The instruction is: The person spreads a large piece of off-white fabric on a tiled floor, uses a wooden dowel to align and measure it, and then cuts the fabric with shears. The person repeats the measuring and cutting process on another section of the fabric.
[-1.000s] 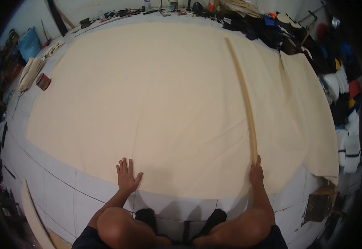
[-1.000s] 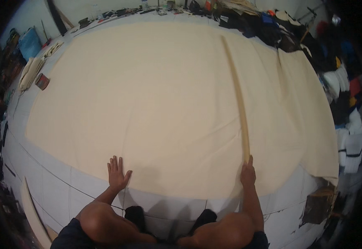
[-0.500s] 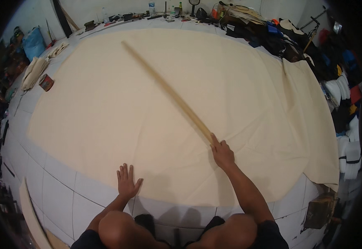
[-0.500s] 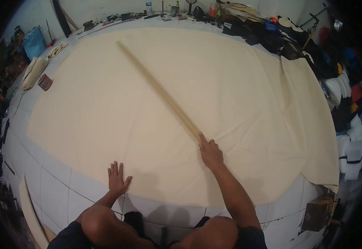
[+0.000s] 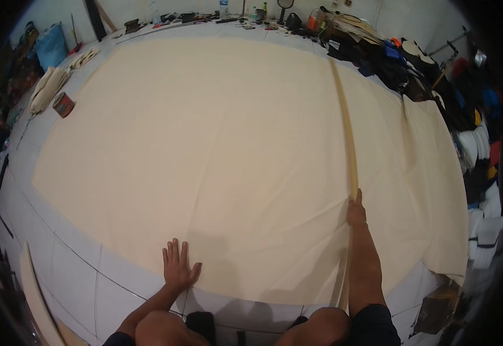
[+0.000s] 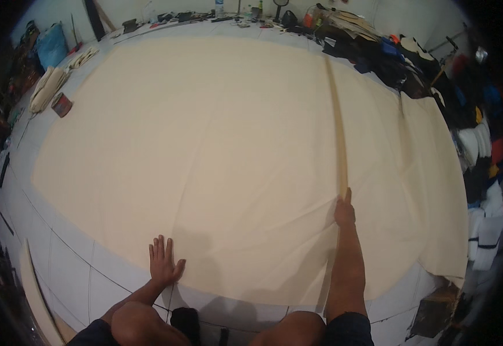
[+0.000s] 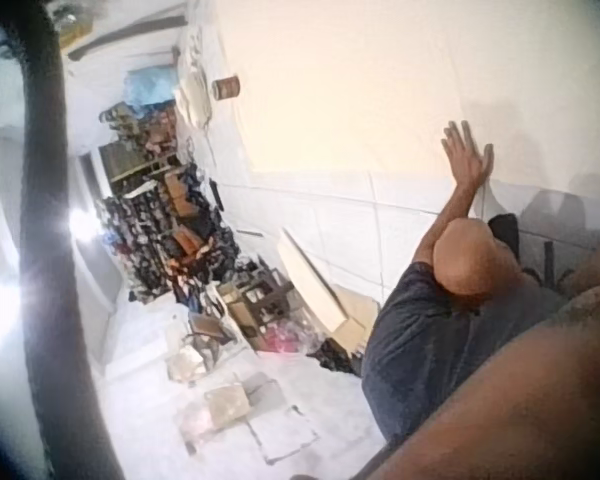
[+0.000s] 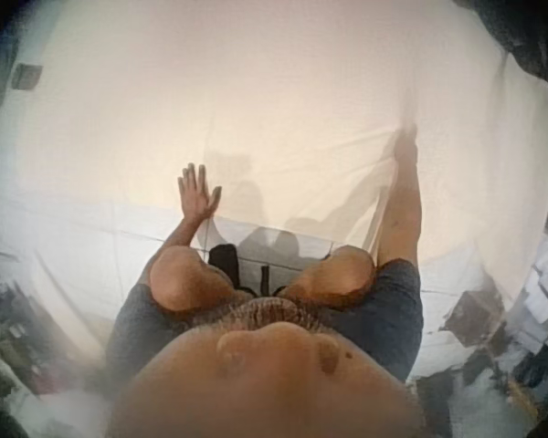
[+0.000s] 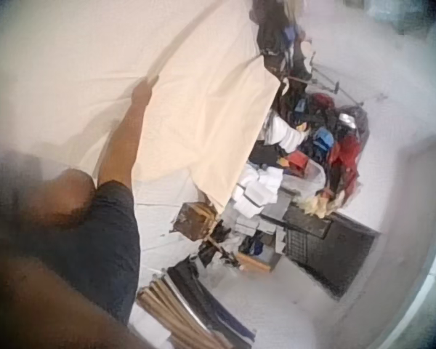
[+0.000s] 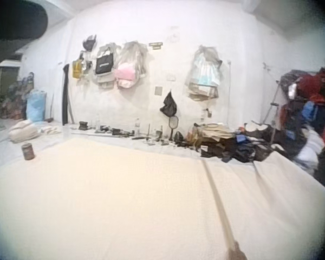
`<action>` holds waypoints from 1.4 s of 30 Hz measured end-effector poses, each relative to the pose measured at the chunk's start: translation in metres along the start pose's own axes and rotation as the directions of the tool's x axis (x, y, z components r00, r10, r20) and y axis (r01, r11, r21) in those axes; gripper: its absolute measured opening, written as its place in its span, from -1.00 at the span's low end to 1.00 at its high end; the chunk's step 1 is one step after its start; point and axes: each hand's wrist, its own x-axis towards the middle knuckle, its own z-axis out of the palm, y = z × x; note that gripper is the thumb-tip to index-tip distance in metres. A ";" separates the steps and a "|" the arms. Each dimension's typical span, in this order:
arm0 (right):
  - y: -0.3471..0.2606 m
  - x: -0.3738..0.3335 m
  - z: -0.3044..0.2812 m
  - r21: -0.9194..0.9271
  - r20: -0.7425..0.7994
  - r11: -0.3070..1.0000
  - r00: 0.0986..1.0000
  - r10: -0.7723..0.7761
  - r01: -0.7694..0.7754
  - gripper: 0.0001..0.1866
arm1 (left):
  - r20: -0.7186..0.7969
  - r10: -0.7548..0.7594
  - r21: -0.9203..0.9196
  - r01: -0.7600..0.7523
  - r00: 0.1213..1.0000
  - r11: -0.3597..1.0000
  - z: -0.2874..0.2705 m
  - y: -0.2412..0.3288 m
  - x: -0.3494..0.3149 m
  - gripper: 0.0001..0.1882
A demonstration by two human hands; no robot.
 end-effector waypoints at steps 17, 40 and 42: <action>-0.200 -0.176 0.077 -0.087 0.332 0.691 0.675 -0.659 0.718 -0.38 | -0.155 -0.048 -0.398 -0.018 0.987 0.917 -0.018 -0.026 -0.003 -0.30; -0.486 -0.292 0.141 0.031 0.479 0.341 0.286 -0.830 0.939 -0.33 | -0.402 -0.907 -0.210 0.952 0.125 0.224 -0.053 -0.211 -0.186 -0.29; -0.529 -0.320 0.187 0.053 0.443 0.315 0.260 -0.858 0.948 -0.32 | -0.390 -0.912 -0.203 0.954 0.127 0.219 -0.049 -0.213 -0.187 -0.28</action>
